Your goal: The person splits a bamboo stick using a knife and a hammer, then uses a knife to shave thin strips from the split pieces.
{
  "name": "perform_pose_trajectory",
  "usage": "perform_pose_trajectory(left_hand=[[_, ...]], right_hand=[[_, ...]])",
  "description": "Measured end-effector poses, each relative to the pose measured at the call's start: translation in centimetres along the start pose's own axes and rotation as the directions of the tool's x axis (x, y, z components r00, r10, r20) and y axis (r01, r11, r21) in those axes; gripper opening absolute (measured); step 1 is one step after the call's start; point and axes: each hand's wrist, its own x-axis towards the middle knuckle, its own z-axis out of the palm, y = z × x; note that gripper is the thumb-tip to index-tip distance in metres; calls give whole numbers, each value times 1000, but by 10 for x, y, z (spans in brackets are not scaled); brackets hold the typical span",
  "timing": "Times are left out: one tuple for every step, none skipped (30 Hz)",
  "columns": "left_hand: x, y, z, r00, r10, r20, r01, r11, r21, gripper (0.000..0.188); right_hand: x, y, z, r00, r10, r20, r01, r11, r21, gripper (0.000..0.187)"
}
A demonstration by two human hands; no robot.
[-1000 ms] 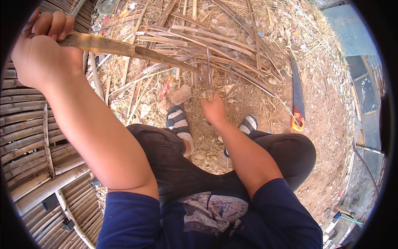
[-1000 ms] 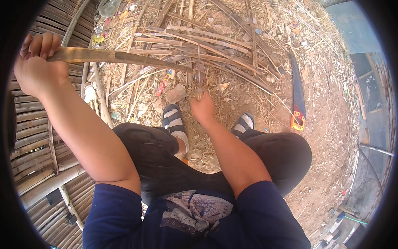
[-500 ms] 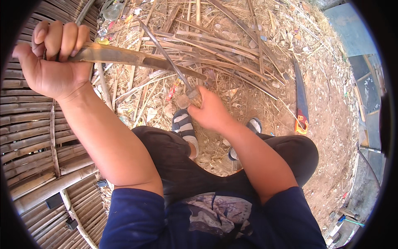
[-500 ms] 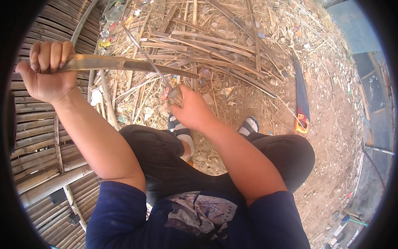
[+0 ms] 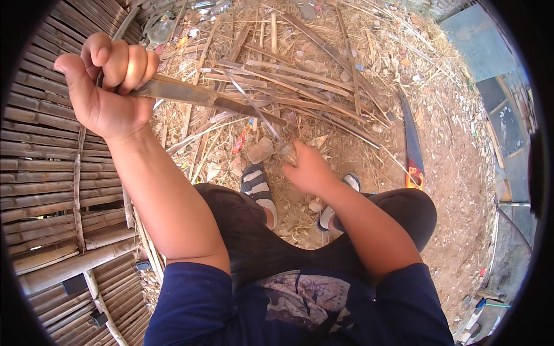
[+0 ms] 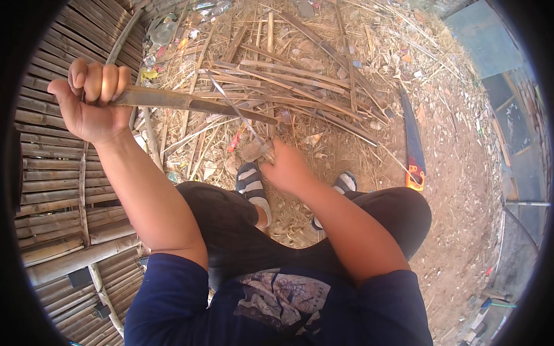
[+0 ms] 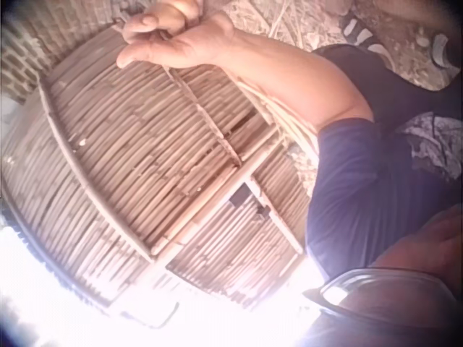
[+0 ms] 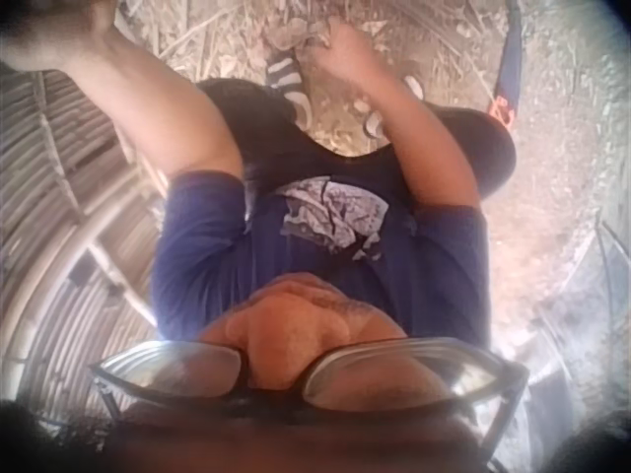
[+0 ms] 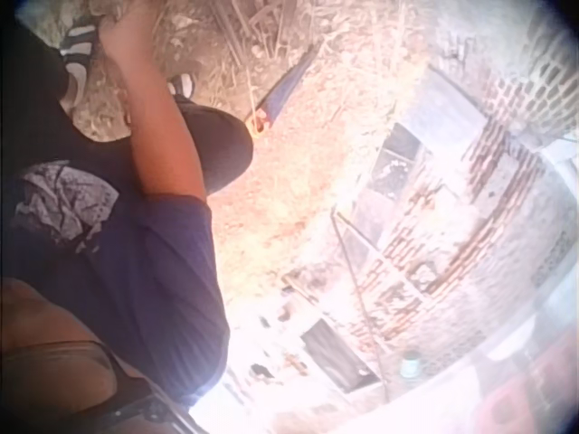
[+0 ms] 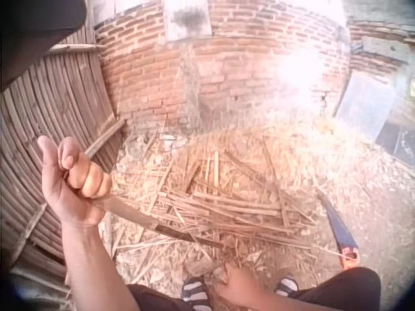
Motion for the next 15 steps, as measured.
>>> perform_pose_trajectory(left_hand=[[1,-1,-8,1000,15,20,-15,1000,-22,49],[0,0,-10,999,18,33,-17,999,-38,52],[-1,1,-12,999,18,31,-16,998,-55,52],[0,1,-13,998,17,59,-13,998,-65,52],[2,-1,-12,996,18,87,-11,997,-79,52],[0,-2,-12,994,14,104,-4,996,-90,52],[-1,-2,-10,999,3,55,0,999,-52,49],[-2,-1,-4,1000,-8,2,8,1000,-14,46],[-1,0,1,999,-13,-44,14,1000,22,45],[0,0,0,999,-33,-16,33,999,-4,45],[1,1,0,998,-56,16,56,998,-29,44],[3,1,1,996,-78,47,80,995,-52,44],[3,0,2,991,-99,91,109,988,-108,41],[3,-2,3,991,-95,97,105,989,-108,41],[4,-4,3,990,-90,107,101,989,-109,40]], right_hand=[[4,13,-6,999,30,31,-30,1000,-5,49],[6,21,-10,995,64,75,-64,998,-3,48],[7,25,-11,988,99,116,-100,995,-3,48],[7,27,-10,990,106,98,-111,993,44,47],[6,22,-15,990,115,78,-122,988,90,47],[2,15,-18,989,128,70,-137,981,135,47],[-1,2,-23,996,82,26,-85,980,179,46],[-4,-16,-28,999,38,-17,-33,975,220,46],[-6,-30,-31,998,-5,-70,23,966,258,45],[-7,-38,-30,998,-32,-55,47,956,290,46],[-9,-44,-28,997,-58,-43,69,943,326,47],[-9,-45,-26,996,-85,-31,91,928,362,48],[-8,-38,-20,999,-49,13,42,947,318,48],[-5,-27,-12,999,-3,49,-11,964,264,49],[-2,-14,-4,996,47,80,-62,976,208,49]])
